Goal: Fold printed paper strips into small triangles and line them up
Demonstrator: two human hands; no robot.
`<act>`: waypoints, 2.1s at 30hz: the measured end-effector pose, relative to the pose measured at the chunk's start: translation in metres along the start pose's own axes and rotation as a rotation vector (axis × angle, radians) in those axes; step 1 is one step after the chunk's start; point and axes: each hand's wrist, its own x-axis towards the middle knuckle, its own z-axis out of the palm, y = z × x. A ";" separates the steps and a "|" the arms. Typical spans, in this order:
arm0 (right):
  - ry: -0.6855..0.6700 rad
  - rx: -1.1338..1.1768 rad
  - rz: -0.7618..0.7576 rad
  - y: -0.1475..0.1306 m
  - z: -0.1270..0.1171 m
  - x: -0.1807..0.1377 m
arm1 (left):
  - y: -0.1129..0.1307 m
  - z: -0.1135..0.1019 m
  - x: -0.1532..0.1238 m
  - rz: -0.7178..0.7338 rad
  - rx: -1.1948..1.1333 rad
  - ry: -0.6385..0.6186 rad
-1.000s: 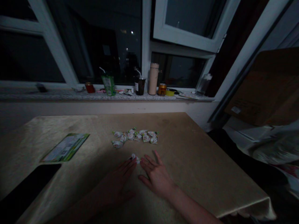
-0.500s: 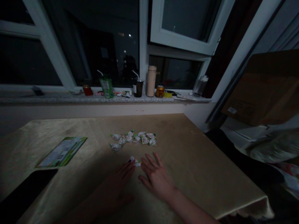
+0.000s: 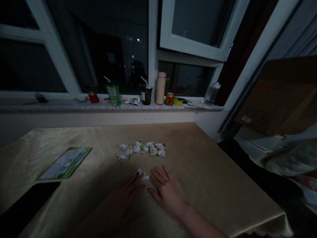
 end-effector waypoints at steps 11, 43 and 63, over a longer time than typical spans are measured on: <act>0.022 0.029 -0.016 0.001 0.003 0.000 | -0.038 0.006 0.011 -0.264 0.224 0.255; -0.001 0.108 0.006 0.003 0.001 0.002 | -0.030 -0.001 0.025 -0.299 -0.149 0.182; 0.150 0.262 0.017 0.012 0.004 0.019 | -0.023 -0.007 0.023 -0.044 -0.007 0.021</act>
